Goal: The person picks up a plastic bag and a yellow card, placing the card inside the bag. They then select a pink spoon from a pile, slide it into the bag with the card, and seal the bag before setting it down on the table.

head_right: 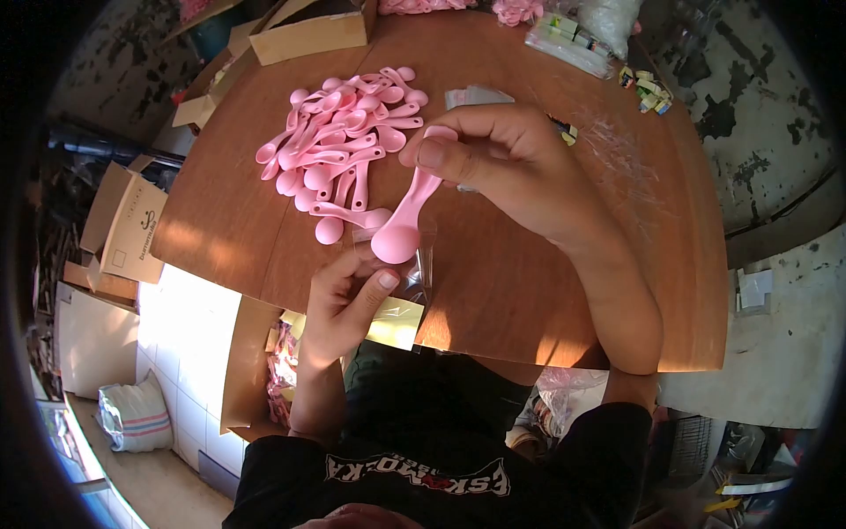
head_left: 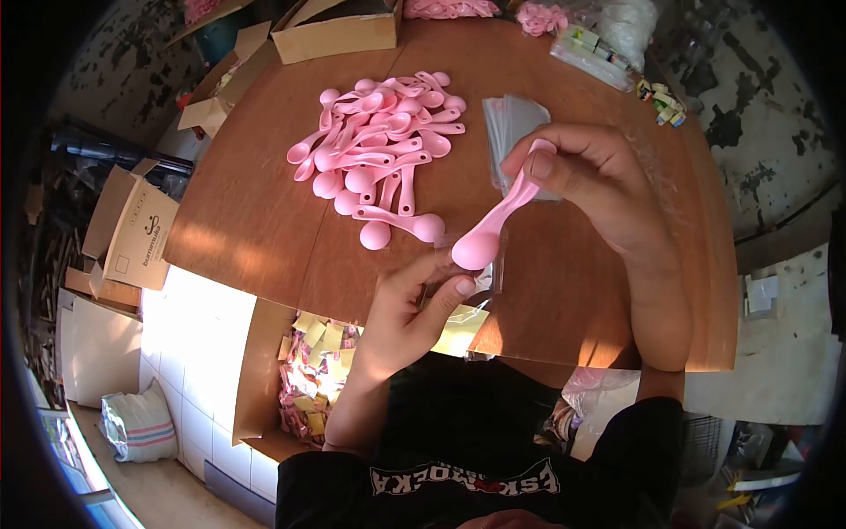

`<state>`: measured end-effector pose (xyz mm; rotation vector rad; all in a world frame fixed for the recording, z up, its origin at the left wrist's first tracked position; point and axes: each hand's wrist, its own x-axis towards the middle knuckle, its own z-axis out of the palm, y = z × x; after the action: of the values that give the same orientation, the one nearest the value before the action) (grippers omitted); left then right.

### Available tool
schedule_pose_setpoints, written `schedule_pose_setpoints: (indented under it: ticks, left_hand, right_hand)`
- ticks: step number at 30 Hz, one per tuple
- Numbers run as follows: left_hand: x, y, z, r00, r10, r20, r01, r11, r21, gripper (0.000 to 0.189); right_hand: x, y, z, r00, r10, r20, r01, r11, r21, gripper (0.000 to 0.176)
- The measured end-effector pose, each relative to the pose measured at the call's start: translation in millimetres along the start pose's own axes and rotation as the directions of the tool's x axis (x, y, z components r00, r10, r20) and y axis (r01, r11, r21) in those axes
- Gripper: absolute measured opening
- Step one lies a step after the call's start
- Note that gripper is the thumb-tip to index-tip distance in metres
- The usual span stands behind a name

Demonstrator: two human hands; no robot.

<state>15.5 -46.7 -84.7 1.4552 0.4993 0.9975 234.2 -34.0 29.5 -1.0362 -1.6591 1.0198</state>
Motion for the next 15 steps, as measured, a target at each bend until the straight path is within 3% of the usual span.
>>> schedule_pose_setpoints:
  ticks: [4, 6, 7, 9, 12, 15]
  left_hand:
    - [0.1, 0.2, 1.4, 0.999, 0.043, 0.001, -0.042, 0.996, 0.073, 0.044]
    - [0.7, 6.9, 8.5, 0.996, 0.048, -0.079, -0.057, 0.992, -0.116, 0.057]
    - [0.7, 7.2, 6.3, 0.996, 0.050, -0.078, -0.059, 0.991, -0.117, 0.057]
    - [0.9, 7.9, -0.8, 0.995, 0.103, 0.003, -0.103, 0.992, 0.078, 0.067]
    - [3.5, 14.1, -3.2, 0.997, 0.073, -0.013, -0.070, 0.984, 0.163, 0.065]
    - [7.0, 18.3, -3.6, 0.997, 0.078, -0.006, -0.075, 0.972, 0.221, 0.061]
  right_hand:
    - [-0.1, -5.3, -2.6, 0.999, -0.038, -0.036, 0.033, 0.991, -0.132, 0.025]
    - [-0.9, -7.2, -2.9, 0.998, 0.008, -0.068, -0.011, 0.999, -0.033, 0.020]
    - [-1.2, -7.4, -2.7, 0.998, 0.008, -0.068, -0.010, 0.999, -0.035, 0.020]
    - [-1.8, -7.4, -1.8, 0.996, -0.010, -0.088, 0.008, 1.000, -0.024, 0.021]
    - [-3.0, -9.2, 0.3, 0.998, 0.046, -0.050, -0.046, 0.999, 0.004, 0.023]
    - [-1.5, -6.7, 8.8, 0.999, -0.010, -0.049, 0.011, 1.000, 0.020, 0.023]
